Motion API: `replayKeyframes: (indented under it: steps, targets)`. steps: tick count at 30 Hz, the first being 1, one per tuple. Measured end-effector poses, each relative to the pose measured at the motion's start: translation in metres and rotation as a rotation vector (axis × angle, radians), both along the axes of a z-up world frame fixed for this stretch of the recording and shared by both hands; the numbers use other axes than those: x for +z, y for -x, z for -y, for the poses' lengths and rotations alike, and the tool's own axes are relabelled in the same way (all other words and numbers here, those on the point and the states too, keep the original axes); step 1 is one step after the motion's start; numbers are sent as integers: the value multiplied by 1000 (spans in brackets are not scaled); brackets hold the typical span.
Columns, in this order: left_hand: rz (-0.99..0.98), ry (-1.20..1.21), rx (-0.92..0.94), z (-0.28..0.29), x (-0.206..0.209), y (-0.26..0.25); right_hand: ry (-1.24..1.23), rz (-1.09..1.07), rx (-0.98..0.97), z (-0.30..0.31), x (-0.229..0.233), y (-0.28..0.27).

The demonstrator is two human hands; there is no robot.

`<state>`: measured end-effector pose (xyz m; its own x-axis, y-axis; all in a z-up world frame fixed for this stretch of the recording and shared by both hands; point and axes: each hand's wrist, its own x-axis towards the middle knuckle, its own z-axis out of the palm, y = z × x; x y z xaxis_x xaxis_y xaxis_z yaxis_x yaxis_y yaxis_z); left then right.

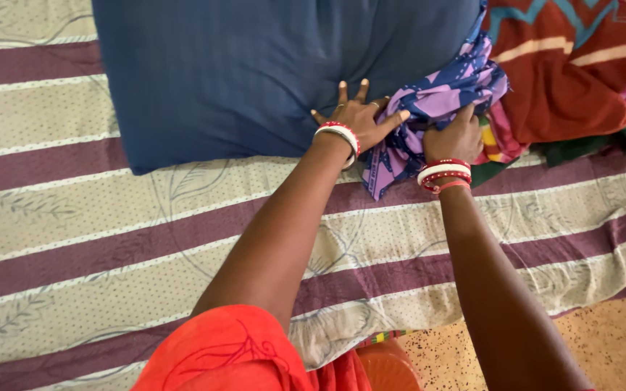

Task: The person folds a purple and blue patterned cloth on a bed. They smooth and align the fabric by hand, folding it into a compact rectangle.

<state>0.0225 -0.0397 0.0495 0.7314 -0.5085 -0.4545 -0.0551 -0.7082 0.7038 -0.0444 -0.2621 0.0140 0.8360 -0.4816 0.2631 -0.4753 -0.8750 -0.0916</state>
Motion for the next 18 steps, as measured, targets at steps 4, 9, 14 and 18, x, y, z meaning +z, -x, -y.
replayKeyframes:
  steps: [4, 9, 14, 18]
  targets:
    - [1, -12, -6, 4, -1, -1, 32, -24, -16, -13, 10, -1]
    - [1, -10, -14, 5, -6, -2, 64, 4, 28, -32, 34, 7]
    - [-1, 9, -4, 6, -13, -4, 148, 256, 305, -46, 46, 12]
    - [13, 22, 0, 5, -17, -4, 94, 283, 492, -40, 38, 1]
